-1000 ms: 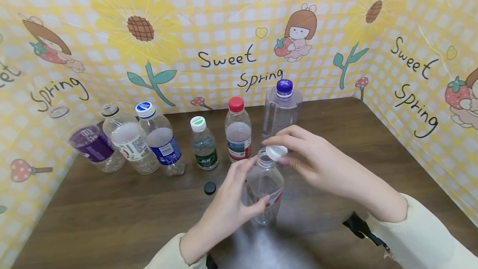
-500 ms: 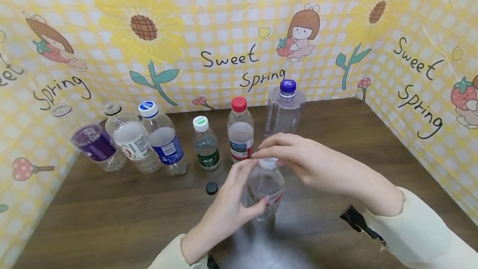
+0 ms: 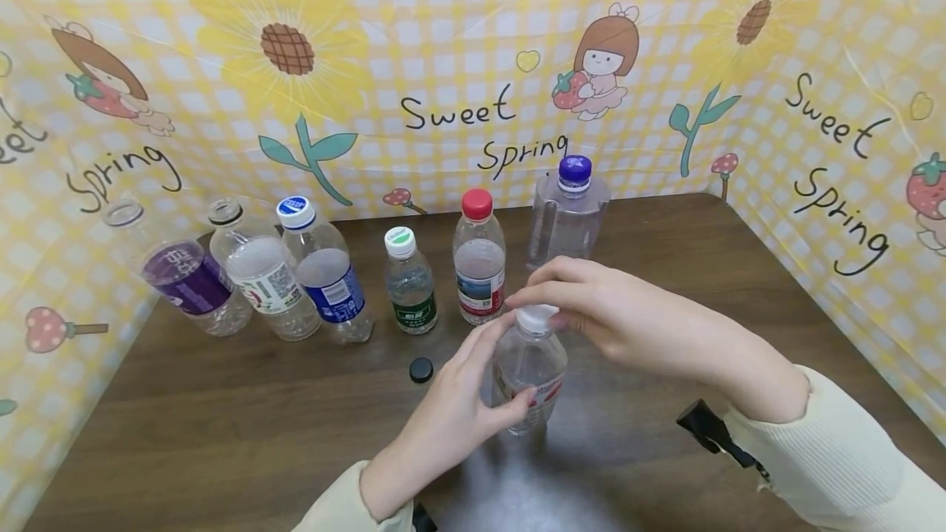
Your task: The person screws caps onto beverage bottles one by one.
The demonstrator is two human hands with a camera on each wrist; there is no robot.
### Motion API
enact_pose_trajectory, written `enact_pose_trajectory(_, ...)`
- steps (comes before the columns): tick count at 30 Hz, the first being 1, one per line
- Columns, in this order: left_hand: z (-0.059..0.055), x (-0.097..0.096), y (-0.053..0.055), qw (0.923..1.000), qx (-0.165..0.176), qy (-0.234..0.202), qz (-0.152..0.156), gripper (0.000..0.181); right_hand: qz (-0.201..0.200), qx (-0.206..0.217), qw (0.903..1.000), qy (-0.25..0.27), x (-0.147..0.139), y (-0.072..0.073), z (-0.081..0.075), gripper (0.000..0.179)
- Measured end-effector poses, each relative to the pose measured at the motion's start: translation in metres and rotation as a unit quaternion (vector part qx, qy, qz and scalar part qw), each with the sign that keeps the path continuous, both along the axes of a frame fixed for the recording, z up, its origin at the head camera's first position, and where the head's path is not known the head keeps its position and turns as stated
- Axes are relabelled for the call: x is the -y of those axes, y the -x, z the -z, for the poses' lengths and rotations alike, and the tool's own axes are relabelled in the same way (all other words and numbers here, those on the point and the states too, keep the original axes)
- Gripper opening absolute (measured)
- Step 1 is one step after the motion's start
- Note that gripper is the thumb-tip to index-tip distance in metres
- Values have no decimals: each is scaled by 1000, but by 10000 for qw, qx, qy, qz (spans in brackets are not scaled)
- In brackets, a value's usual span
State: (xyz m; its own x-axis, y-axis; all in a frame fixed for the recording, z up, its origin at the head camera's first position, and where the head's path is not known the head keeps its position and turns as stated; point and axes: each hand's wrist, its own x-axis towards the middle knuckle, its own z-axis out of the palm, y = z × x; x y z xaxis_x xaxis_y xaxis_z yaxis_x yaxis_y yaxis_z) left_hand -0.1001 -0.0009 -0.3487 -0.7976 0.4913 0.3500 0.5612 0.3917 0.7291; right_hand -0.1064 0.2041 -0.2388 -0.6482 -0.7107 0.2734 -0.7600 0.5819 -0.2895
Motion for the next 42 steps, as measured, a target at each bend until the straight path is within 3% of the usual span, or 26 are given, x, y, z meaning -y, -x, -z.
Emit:
enact_pose_trajectory(5, -1, 0, 0, 10000, 67, -9, 17, 72, 268, -5, 9996, -35, 2, -1, -2, 29)
enact_pose_trajectory(10, 0, 0, 0, 9999, 60, -120, 48, 72, 791, -77, 9968, -32, 6, -3, -1, 24)
enact_pose_trajectory(18, 0, 0, 0, 9999, -5, -40, 112, 74, 1669, 118, 9856, -261, 17, -6, -1, 41)
enact_pose_trajectory(21, 0, 1, 0, 9999, 85, -31, 113, 75, 1477, 356, 9879, -302, 14, -5, -3, 49)
enact_pose_trajectory(26, 0, 1, 1, 9999, 61, -17, 123, 73, 310, 626, 9972, -266, 3, -3, -9, 48)
enact_pose_trajectory(29, 0, 0, 1, 9999, -35, 10, 103, 72, -91, 675, 9971, -342, 0, -2, -12, 58)
enact_pose_trajectory(42, 1, 5, 5, 9995, -132, 11, 304, 72, -329, 323, 9987, -201, -1, 4, -9, 47)
